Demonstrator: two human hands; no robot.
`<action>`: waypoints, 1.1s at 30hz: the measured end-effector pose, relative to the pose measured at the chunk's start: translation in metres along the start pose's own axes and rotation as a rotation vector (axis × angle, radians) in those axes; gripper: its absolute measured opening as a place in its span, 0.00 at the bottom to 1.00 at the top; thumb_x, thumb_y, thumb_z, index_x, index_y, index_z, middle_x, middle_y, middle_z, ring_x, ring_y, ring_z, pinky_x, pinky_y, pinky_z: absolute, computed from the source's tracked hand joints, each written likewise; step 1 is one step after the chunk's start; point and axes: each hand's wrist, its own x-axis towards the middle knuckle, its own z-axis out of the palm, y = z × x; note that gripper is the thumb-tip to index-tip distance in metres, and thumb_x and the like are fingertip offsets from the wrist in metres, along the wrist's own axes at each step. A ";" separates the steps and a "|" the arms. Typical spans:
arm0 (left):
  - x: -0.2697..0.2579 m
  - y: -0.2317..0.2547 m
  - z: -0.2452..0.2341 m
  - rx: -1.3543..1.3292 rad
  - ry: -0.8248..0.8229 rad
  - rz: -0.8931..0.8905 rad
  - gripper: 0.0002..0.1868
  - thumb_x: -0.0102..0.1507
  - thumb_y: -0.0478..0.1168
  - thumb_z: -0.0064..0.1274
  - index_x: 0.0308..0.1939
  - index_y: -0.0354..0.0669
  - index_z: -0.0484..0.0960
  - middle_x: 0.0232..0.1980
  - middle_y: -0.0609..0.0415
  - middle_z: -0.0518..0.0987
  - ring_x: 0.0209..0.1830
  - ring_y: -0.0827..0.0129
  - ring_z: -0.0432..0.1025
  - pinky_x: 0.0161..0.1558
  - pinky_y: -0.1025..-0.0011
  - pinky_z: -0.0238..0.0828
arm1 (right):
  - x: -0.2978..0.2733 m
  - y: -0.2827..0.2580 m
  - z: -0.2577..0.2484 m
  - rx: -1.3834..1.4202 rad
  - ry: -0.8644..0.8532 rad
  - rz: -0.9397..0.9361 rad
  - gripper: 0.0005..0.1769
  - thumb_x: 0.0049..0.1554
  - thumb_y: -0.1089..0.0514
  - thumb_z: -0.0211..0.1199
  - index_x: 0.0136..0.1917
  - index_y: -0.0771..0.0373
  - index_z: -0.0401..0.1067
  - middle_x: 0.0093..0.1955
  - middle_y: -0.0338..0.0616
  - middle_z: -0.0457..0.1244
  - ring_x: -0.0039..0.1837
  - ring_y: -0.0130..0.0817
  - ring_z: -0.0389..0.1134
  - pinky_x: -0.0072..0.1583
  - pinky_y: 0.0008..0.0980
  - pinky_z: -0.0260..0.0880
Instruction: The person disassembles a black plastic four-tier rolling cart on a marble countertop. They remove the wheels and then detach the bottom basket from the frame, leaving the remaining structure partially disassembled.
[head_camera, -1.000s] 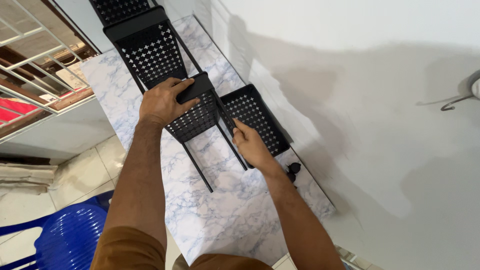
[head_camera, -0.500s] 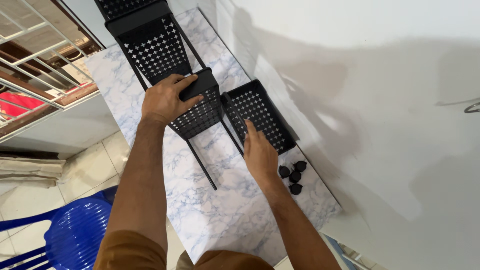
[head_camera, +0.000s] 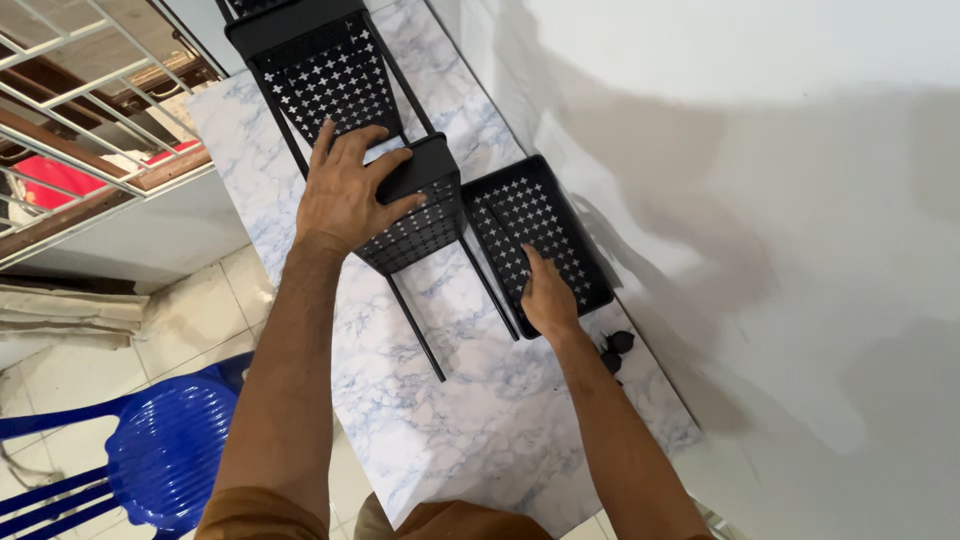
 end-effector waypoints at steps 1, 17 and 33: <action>0.000 0.000 0.000 -0.045 -0.008 -0.019 0.32 0.54 0.62 0.69 0.58 0.56 0.85 0.67 0.50 0.71 0.70 0.58 0.64 0.74 0.51 0.54 | 0.004 0.006 0.007 0.016 0.009 -0.008 0.32 0.61 0.66 0.51 0.78 0.57 0.55 0.66 0.56 0.62 0.63 0.54 0.67 0.61 0.47 0.67; 0.000 0.000 0.000 -0.121 -0.003 -0.030 0.32 0.53 0.59 0.70 0.58 0.51 0.85 0.72 0.47 0.67 0.72 0.54 0.62 0.63 0.59 0.71 | 0.025 0.048 0.073 0.008 -0.004 0.235 0.23 0.58 0.61 0.60 0.67 0.57 0.71 0.63 0.56 0.63 0.64 0.56 0.66 0.63 0.49 0.66; -0.001 0.003 0.001 -0.168 -0.099 -0.134 0.33 0.57 0.61 0.67 0.59 0.48 0.81 0.61 0.53 0.78 0.52 0.59 0.78 0.53 0.62 0.78 | 0.015 0.034 0.065 0.088 -0.034 0.265 0.22 0.60 0.56 0.61 0.66 0.60 0.71 0.62 0.53 0.66 0.62 0.50 0.69 0.63 0.44 0.68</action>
